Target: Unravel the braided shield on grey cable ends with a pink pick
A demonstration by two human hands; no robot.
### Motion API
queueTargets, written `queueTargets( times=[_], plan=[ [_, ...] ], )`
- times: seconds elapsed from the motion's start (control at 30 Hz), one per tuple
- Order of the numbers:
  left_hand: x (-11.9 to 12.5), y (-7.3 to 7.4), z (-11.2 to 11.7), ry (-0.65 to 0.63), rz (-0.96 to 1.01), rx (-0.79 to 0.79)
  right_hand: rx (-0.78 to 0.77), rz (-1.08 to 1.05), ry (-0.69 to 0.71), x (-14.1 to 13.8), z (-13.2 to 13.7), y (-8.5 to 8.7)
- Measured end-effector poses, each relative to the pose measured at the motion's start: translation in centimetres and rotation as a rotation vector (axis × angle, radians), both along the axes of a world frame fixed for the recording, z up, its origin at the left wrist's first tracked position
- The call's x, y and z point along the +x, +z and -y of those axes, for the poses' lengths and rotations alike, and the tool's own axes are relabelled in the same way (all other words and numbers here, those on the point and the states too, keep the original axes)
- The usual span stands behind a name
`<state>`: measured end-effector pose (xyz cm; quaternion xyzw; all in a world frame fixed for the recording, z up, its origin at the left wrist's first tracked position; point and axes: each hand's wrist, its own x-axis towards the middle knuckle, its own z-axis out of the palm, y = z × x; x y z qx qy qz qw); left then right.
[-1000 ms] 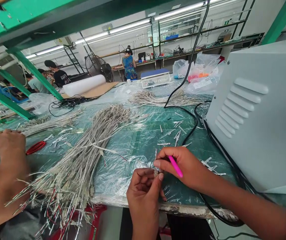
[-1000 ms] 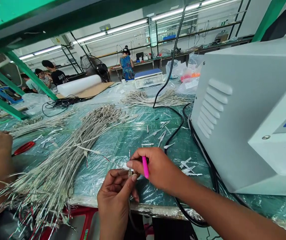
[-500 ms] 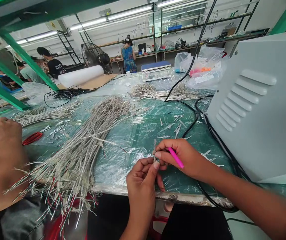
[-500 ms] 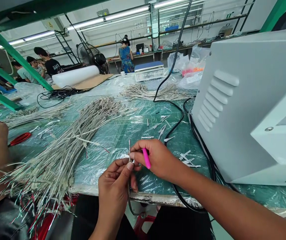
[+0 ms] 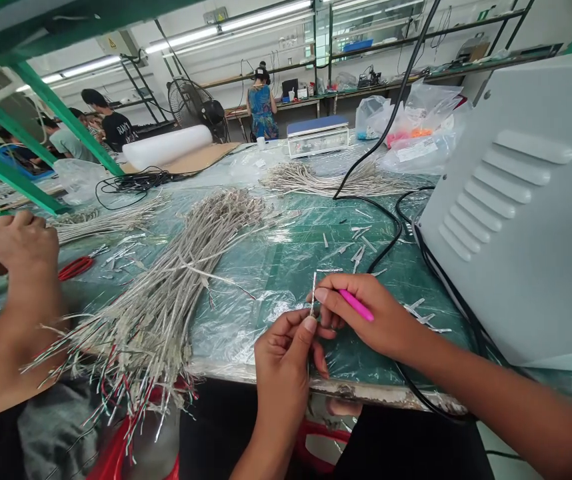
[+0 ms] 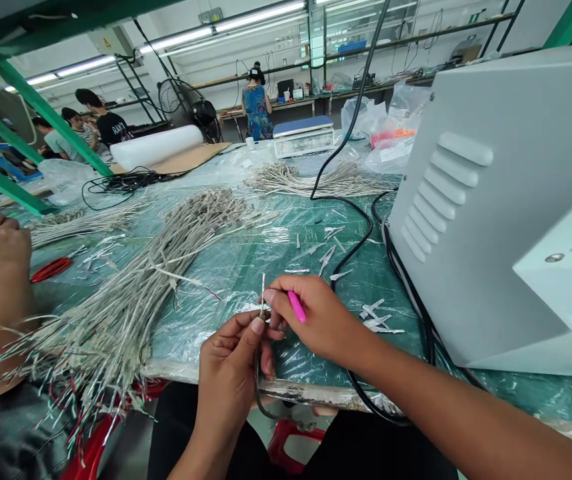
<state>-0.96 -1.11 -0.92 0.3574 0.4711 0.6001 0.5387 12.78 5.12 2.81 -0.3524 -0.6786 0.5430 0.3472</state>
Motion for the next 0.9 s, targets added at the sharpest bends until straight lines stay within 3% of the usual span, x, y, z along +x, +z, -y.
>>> queueTargets(
  times=[0.17, 0.37, 0.47, 0.57, 0.7, 0.9],
  plan=[
    [0.4, 0.6, 0.0, 0.056, 0.033, -0.017, 0.026, -0.003, -0.017, 0.1, 0.0, -0.1],
    [0.4, 1.1, -0.2, 0.056, 0.138, -0.011, 0.203, -0.150, -0.259, 0.5, 0.4, -0.7],
    [0.3, 0.9, -0.1, 0.049, 0.155, -0.004, 0.339, -0.230, -0.220, 0.5, 0.9, -0.6],
    [0.3, 0.6, -0.1, 0.032, 0.156, 0.012, 0.430, -0.131, -0.170, 0.4, 1.2, -0.4],
    [0.2, 0.5, -0.1, 0.016, 0.145, 0.014, 0.448, -0.021, -0.163, 0.4, 1.2, -0.1],
    [0.4, 0.9, -0.1, 0.039, 0.133, 0.007, 0.485, -0.025, -0.140, 0.4, 1.1, 0.1]
  ],
)
